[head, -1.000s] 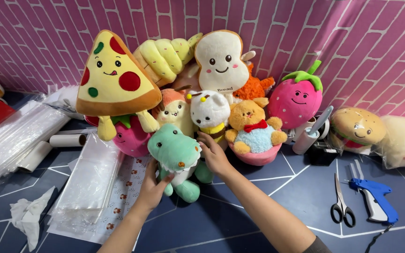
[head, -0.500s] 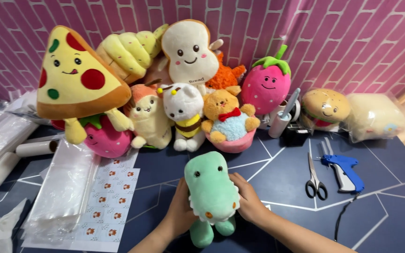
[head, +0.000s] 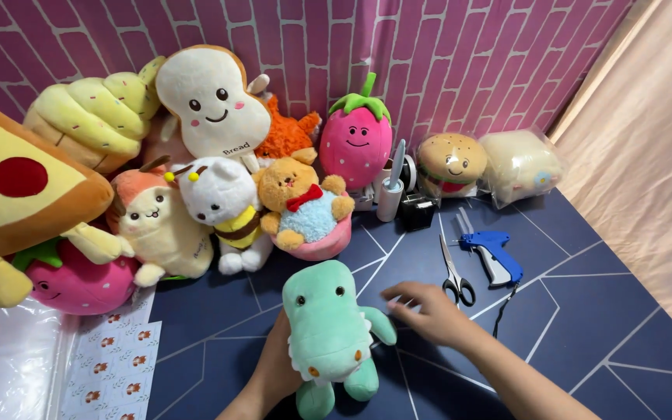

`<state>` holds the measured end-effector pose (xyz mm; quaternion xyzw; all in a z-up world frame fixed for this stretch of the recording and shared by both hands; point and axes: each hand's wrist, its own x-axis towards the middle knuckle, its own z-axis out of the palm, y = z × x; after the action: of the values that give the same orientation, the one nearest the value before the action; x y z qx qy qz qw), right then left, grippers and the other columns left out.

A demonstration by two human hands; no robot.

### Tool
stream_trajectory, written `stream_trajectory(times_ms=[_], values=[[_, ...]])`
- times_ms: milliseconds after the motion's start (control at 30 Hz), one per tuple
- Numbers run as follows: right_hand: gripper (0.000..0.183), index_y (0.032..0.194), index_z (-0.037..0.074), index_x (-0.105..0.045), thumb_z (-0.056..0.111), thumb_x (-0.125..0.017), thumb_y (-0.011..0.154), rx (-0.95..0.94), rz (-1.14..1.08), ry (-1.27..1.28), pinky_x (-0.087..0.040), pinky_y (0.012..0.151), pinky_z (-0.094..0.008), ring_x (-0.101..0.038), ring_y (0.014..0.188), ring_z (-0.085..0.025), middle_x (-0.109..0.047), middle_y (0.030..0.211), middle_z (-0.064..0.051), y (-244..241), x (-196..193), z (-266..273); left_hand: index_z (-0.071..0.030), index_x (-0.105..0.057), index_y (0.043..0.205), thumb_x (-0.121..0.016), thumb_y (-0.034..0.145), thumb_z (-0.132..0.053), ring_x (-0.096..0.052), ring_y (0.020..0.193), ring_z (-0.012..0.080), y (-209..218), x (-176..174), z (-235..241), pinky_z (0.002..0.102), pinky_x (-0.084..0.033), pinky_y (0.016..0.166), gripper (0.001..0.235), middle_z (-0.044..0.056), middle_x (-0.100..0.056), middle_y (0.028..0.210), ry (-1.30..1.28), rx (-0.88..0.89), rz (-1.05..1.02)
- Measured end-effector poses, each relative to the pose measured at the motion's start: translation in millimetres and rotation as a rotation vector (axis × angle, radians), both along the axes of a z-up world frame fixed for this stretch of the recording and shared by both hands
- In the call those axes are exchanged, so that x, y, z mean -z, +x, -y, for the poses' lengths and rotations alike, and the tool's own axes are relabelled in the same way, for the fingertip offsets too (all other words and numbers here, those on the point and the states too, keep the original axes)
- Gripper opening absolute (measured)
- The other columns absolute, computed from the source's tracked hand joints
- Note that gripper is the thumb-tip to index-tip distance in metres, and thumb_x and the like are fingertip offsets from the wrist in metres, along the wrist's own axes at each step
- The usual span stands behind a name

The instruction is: Using a lint roller to clean dust and lint off a small green dinosaur plush toy.

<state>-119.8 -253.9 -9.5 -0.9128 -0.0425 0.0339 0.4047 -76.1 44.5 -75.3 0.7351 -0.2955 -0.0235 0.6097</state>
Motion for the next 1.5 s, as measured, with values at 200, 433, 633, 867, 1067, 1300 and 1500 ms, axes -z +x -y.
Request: stream_trajectory(times_ms=[200, 433, 633, 867, 1067, 1300, 1500], values=[[0.016, 0.113, 0.007, -0.077, 0.015, -0.069, 0.101, 0.599, 0.443, 0.127, -0.056, 0.079, -0.037, -0.073, 0.079, -0.024, -0.077, 0.089, -0.014, -4.7, 16.7, 131.9, -0.015, -0.045, 0.148, -0.079, 0.078, -0.027, -0.054, 0.134, 0.0303, 9.1, 2.1, -5.9, 0.047, -0.048, 0.106, 0.079, 0.012, -0.051, 0.143, 0.003, 0.005, -0.004], [0.014, 0.108, 0.011, -0.077, 0.021, -0.068, 0.106, 0.746, 0.430, 0.043, -0.053, 0.072, -0.031, -0.072, 0.074, -0.021, -0.076, 0.085, -0.011, -12.9, 37.3, 157.2, -0.015, -0.046, 0.147, -0.079, 0.078, -0.026, -0.054, 0.134, 0.0303, 11.5, 7.6, -14.8, 0.047, -0.048, 0.106, 0.077, 0.012, -0.051, 0.143, -0.010, -0.001, -0.002], [0.014, 0.108, 0.009, -0.077, 0.017, -0.070, 0.097, 0.610, 0.308, 0.089, -0.055, 0.069, -0.036, -0.073, 0.069, -0.024, -0.079, 0.087, -0.014, 38.0, 11.9, 115.7, -0.015, -0.047, 0.147, -0.079, 0.079, -0.025, -0.053, 0.134, 0.0304, 14.8, -0.2, -14.0, 0.047, -0.047, 0.106, 0.076, 0.012, -0.052, 0.142, -0.007, -0.043, 0.022], [0.058, 0.150, 0.009, -0.049, 0.026, -0.068, 0.098, 0.336, 0.516, -0.115, -0.055, 0.071, -0.049, -0.071, 0.080, -0.039, -0.061, 0.118, -0.025, 130.1, -75.8, 57.1, -0.015, -0.049, 0.146, -0.080, 0.079, -0.025, -0.053, 0.134, 0.0305, 18.9, -9.0, -16.8, 0.048, -0.047, 0.106, 0.074, 0.012, -0.052, 0.142, -0.009, -0.095, 0.056], [0.041, 0.139, 0.012, -0.052, 0.027, -0.061, 0.102, 0.297, 0.548, -0.430, -0.054, 0.076, -0.060, -0.067, 0.088, -0.052, -0.059, 0.098, -0.022, 172.7, -97.8, 45.2, -0.016, -0.050, 0.146, -0.080, 0.080, -0.024, -0.053, 0.134, 0.0305, 17.2, -7.5, -20.4, 0.048, -0.047, 0.107, 0.073, 0.012, -0.052, 0.142, -0.004, -0.145, 0.075], [0.031, 0.109, 0.021, -0.073, 0.043, -0.070, 0.088, 0.333, 0.145, -0.605, -0.057, 0.091, -0.054, -0.070, 0.105, -0.043, -0.077, 0.107, -0.017, 165.0, -93.8, 107.4, -0.016, -0.051, 0.145, -0.080, 0.080, -0.023, -0.053, 0.134, 0.0306, 21.8, 1.6, -21.0, 0.048, -0.047, 0.107, 0.071, 0.012, -0.052, 0.141, -0.014, -0.162, 0.065], [0.034, 0.107, 0.014, -0.075, 0.041, -0.067, 0.087, 0.211, -0.275, -0.636, -0.060, 0.084, -0.046, -0.080, 0.083, -0.033, -0.082, 0.085, -0.014, 112.1, -80.9, 112.0, -0.016, -0.053, 0.145, -0.080, 0.081, -0.023, -0.052, 0.135, 0.0306, 20.7, 3.1, -20.2, 0.048, -0.047, 0.107, 0.070, 0.012, -0.052, 0.141, -0.022, -0.180, 0.057]])
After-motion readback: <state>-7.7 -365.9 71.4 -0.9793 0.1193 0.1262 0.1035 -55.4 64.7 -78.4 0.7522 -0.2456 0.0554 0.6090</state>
